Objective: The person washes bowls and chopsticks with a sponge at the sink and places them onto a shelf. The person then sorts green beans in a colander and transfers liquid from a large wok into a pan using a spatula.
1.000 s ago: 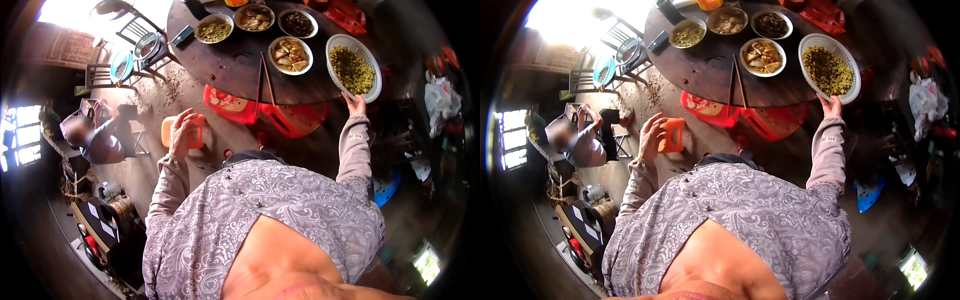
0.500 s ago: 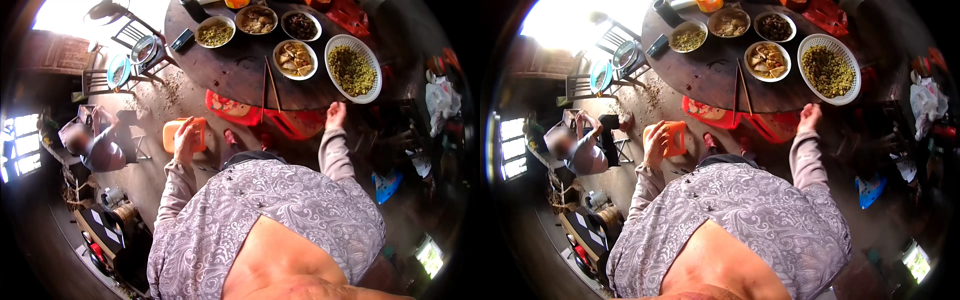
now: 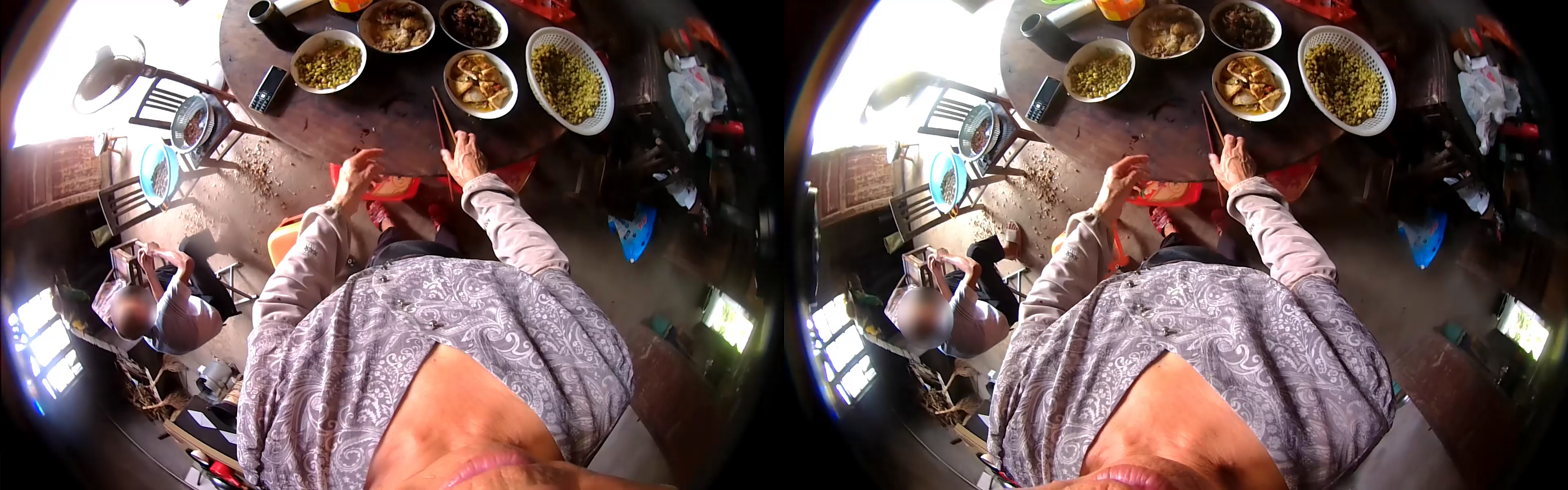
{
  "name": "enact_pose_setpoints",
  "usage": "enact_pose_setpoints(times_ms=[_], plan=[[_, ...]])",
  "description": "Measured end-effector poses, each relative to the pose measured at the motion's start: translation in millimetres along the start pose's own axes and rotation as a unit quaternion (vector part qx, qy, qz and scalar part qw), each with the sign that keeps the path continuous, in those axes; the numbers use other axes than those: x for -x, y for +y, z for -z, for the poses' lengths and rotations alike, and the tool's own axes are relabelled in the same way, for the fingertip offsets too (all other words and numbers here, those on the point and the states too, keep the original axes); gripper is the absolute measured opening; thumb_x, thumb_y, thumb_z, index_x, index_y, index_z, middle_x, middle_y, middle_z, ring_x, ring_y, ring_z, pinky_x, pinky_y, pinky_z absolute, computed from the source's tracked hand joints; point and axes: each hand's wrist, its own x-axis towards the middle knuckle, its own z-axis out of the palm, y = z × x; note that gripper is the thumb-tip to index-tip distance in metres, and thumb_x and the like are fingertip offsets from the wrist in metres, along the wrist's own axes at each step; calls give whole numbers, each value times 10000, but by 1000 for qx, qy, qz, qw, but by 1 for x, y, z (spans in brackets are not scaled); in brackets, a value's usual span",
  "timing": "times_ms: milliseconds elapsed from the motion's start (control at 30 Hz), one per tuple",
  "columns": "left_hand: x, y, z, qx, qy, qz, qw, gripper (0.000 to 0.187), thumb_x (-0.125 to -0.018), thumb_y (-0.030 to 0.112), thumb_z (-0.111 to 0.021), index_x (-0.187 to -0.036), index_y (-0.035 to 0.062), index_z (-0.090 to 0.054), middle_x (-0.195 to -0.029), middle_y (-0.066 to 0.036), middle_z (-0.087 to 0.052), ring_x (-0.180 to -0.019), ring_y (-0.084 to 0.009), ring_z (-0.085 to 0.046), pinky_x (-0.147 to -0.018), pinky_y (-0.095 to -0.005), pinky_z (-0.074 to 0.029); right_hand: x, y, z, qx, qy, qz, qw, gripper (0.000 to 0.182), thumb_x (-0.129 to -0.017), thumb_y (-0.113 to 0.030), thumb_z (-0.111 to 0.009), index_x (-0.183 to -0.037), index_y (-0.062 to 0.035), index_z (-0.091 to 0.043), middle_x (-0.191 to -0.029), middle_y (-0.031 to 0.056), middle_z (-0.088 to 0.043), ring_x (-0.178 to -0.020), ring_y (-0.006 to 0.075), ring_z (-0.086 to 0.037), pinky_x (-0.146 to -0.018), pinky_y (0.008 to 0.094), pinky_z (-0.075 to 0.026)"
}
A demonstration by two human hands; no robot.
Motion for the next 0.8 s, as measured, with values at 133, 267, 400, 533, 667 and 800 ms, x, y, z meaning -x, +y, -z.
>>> enact_pose_setpoints(times_ms=[133, 267, 400, 533, 667, 800], plan=[[16, -22, 12, -36, 0, 34, 999, 343, -845, 208, -515, -1152, 62, -563, -865, -5, -625, -670, -72, -551, -567, -200, -430, 15, 13, -25, -6, 20, -16, 1000, 363, -746, -61, -554, -1078, -92, -409, -1014, 224, -520, -875, 416, -554, -734, 467, -463], [32, -38, 29, -26, 23, 61, 998, 346, -820, 176, -496, -1119, 23, -579, -826, -41, -630, -644, -85, -552, -564, -211, -445, 33, 14, -27, -19, 0, -36, 999, 381, -715, -9, -547, -1058, -86, -404, -933, 222, -547, -866, 423, -546, -732, 477, -446], [36, -46, 35, -7, 25, 56, 998, 336, -823, 161, -489, -1109, 10, -582, -839, -51, -635, -638, -87, -552, -569, -217, -454, 38, -5, -23, -9, 15, -51, 999, 400, -745, -143, -633, -1067, -93, -401, -990, 220, -518, -880, 422, -541, -755, 482, -448], [29, -42, 29, -16, 17, 48, 999, 334, -821, 148, -493, -1110, 4, -580, -820, -57, -640, -633, -87, -553, -560, -219, -451, 27, -27, -25, 54, -18, -51, 997, 455, -721, -183, -665, -1072, -76, -395, -989, 226, -518, -878, 420, -568, -744, 479, -480], [23, -36, 19, -34, 0, 28, 999, 326, -822, 148, -502, -1106, 6, -577, -826, -49, -643, -630, -87, -554, -550, -221, -452, 12, -19, -34, 99, -47, -86, 990, 420, -683, -135, -660, -1023, -35, -435, -970, 223, -563, -855, 407, -596, -732, 463, -502], [26, -40, 22, -4, -1, 65, 998, 332, -832, 161, -502, -1137, 45, -566, -842, -13, -629, -653, -74, -546, -554, -207, -430, 29, 0, -16, 92, -60, -48, 993, 303, -730, -121, -620, -992, -27, -499, -1027, 191, -535, -918, 393, -583, -791, 466, -486]])
